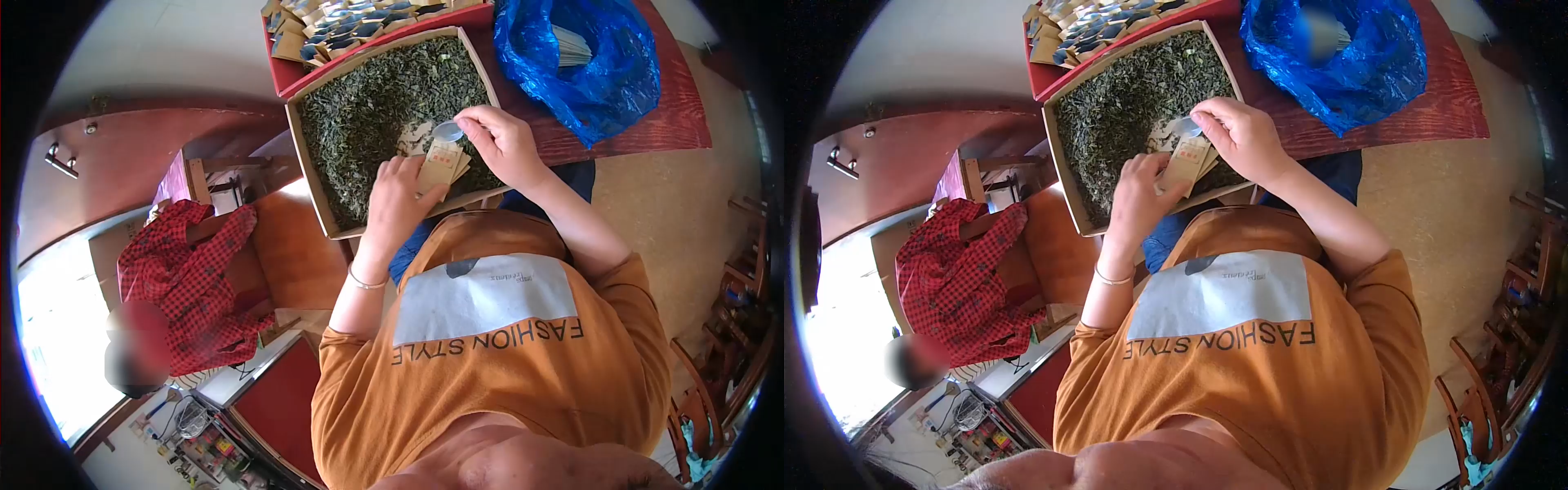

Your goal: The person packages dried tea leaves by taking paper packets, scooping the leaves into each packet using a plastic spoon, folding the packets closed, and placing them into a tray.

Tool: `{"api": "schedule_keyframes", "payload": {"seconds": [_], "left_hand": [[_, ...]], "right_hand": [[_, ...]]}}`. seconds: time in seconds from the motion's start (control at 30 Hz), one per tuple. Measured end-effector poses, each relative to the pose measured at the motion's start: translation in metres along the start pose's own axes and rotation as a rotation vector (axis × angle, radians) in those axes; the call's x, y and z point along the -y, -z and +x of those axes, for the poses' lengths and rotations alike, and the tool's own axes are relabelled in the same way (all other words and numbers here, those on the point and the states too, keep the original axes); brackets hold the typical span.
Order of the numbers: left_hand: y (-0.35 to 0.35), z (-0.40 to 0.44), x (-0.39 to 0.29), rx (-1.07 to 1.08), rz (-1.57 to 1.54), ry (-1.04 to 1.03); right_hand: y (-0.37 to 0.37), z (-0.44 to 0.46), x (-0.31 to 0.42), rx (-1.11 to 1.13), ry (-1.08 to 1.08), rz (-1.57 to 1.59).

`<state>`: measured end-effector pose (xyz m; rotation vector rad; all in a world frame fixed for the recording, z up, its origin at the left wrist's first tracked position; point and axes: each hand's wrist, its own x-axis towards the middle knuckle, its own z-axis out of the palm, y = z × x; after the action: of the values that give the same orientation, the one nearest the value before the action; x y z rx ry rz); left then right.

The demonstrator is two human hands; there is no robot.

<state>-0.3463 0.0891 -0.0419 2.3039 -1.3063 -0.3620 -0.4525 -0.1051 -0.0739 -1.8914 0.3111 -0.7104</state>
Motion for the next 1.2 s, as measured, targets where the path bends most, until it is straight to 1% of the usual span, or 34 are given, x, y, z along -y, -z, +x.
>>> {"api": "schedule_keyframes", "payload": {"seconds": [0.03, 0.07, 0.1, 0.17, 0.23, 0.27, 0.43, 0.5, 0.63, 0.97, 1.07, 1.13, 1.2], "left_hand": [[-0.004, 0.002, -0.004, 0.0, 0.001, -0.002], [-0.009, 0.003, -0.007, 0.049, 0.082, 0.015], [-0.013, 0.005, -0.009, 0.096, 0.164, 0.031], [-0.018, 0.009, -0.007, 0.103, 0.175, 0.021], [-0.016, 0.011, -0.008, 0.152, 0.209, 0.107], [-0.015, 0.01, -0.007, 0.153, 0.213, 0.111], [-0.004, 0.006, 0.0, 0.072, 0.178, 0.113], [0.0, 0.003, 0.003, 0.075, 0.176, 0.121], [0.009, -0.001, 0.004, 0.111, 0.153, 0.15], [0.017, -0.005, 0.006, 0.065, 0.163, 0.162], [0.018, -0.004, 0.004, 0.022, 0.128, 0.141], [0.017, -0.003, 0.003, -0.049, 0.037, 0.081], [0.015, 0.0, 0.002, -0.075, -0.019, 0.055]], "right_hand": [[0.0, -0.001, -0.001, -0.003, 0.049, -0.044], [0.0, -0.001, -0.002, -0.007, 0.099, -0.089], [0.001, -0.001, -0.002, -0.01, 0.101, -0.091], [0.001, -0.002, -0.001, 0.039, 0.119, -0.203], [0.0, -0.002, -0.002, 0.026, 0.132, -0.196], [0.0, -0.002, -0.003, 0.028, 0.152, -0.203], [0.002, -0.002, -0.001, 0.082, 0.181, -0.264], [0.003, -0.002, 0.0, 0.149, 0.218, -0.37], [0.002, -0.003, -0.003, 0.175, 0.241, -0.397], [0.003, -0.004, -0.001, 0.205, 0.262, -0.433], [0.004, -0.003, 0.0, 0.211, 0.276, -0.442], [0.004, -0.003, 0.001, 0.219, 0.275, -0.448], [0.004, -0.003, 0.001, 0.225, 0.274, -0.446]]}}
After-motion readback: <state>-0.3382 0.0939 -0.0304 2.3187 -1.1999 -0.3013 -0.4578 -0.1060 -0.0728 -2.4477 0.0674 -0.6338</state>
